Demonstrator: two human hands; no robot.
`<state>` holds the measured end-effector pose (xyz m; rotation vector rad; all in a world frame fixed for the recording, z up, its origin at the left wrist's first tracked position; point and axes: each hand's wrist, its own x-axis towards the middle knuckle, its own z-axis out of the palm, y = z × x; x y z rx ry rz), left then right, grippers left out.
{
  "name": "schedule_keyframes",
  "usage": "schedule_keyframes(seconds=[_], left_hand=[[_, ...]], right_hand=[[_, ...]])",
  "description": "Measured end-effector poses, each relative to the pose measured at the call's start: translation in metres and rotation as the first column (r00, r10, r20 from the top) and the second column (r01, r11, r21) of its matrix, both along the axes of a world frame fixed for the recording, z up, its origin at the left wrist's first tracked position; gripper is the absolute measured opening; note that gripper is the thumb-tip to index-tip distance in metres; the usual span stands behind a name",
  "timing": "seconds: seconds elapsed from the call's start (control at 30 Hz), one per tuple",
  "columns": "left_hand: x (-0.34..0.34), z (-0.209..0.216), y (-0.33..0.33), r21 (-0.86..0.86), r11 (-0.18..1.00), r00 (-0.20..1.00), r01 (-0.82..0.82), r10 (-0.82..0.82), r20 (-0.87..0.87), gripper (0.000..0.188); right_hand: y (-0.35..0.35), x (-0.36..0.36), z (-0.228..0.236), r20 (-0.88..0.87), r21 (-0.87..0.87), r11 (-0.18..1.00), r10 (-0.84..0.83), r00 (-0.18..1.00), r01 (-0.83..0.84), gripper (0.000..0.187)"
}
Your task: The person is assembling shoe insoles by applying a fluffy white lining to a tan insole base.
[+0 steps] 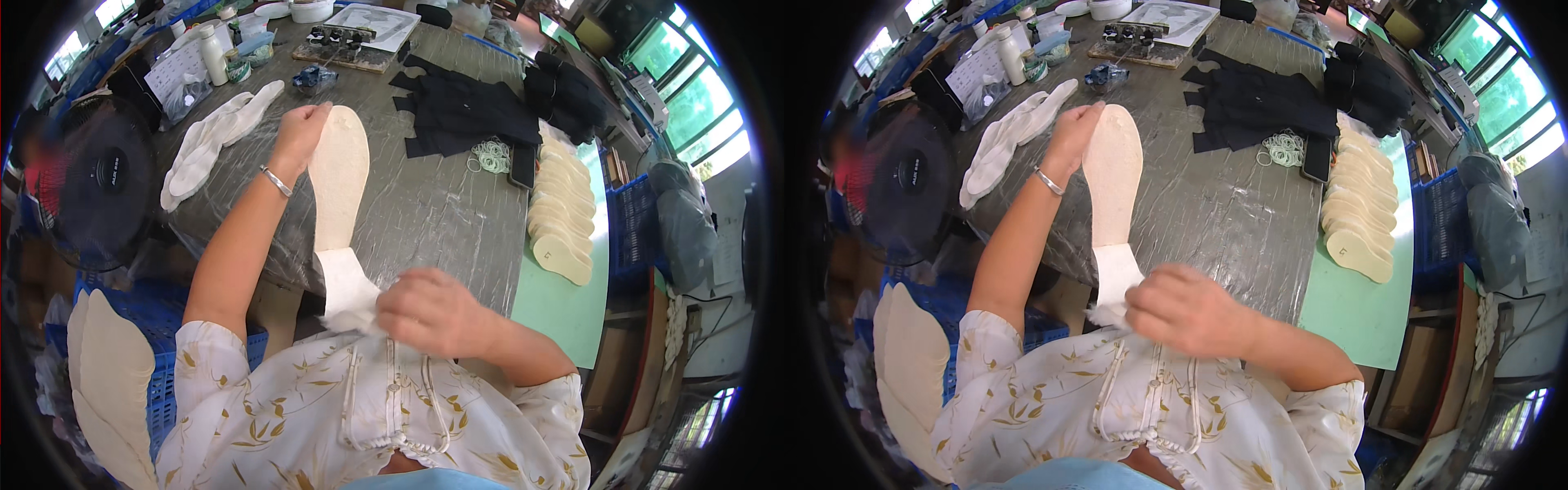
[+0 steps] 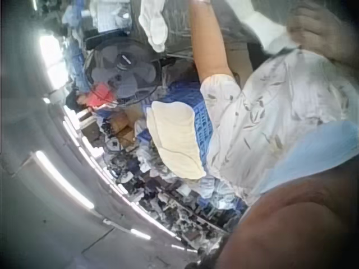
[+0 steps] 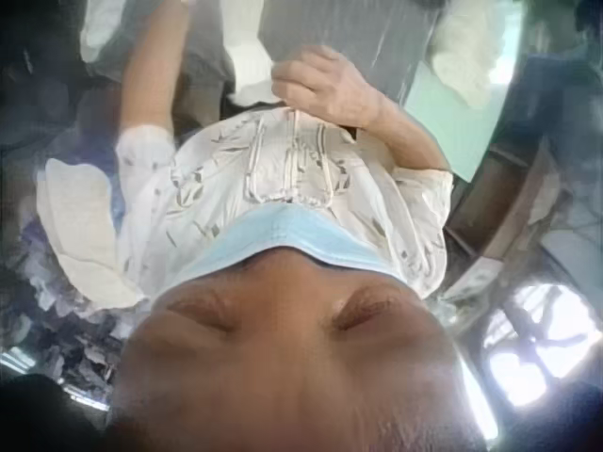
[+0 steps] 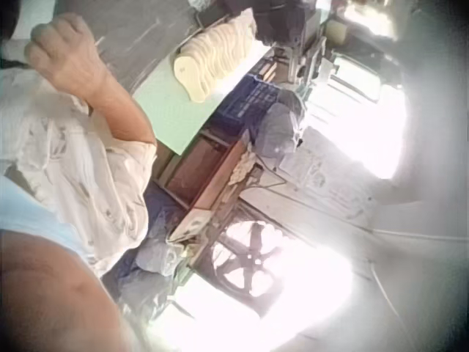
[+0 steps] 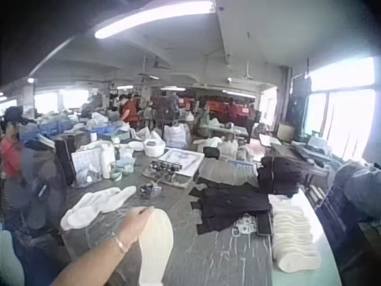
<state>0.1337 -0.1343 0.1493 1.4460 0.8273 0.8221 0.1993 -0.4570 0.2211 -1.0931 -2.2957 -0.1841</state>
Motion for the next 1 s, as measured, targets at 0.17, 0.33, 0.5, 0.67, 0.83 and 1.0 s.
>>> schedule_keyframes(seconds=[0.17, 0.33, 0.5, 0.67, 0.83, 1.0], left_hand=[[0.004, 0.037, -0.067, 0.339, 0.941, 0.99, -0.019, -0.03, 0.14, 0.029], [-0.012, 0.055, -0.12, 0.519, 0.854, 0.978, -0.038, -0.075, 0.195, 0.02], [-0.023, 0.056, -0.145, 0.649, 0.76, 0.959, 0.022, -0.199, 0.201, 0.013], [-0.027, 0.05, -0.156, 0.632, 0.768, 0.924, 0.104, -0.309, 0.224, 0.013], [-0.028, 0.056, -0.163, 0.602, 0.77, 0.897, 0.211, -0.398, 0.195, 0.012], [-0.028, 0.053, -0.163, 0.497, 0.815, 0.868, 0.298, -0.448, 0.214, 0.015]], right_hand=[[0.005, 0.027, 0.012, -0.196, -0.013, 0.963, -0.267, 0.944, 0.27, 0.027], [0.013, 0.039, 0.019, -0.182, 0.177, 0.947, -0.238, 0.954, 0.27, 0.024], [0.018, 0.047, 0.021, -0.164, 0.267, 0.931, -0.212, 0.963, 0.25, 0.027], [0.023, 0.047, 0.014, -0.233, 0.261, 0.921, -0.232, 0.944, 0.291, 0.036], [0.024, 0.048, 0.013, -0.302, 0.194, 0.909, -0.302, 0.904, 0.368, 0.039], [0.024, 0.05, 0.013, -0.318, 0.181, 0.91, -0.305, 0.898, 0.373, 0.041]])
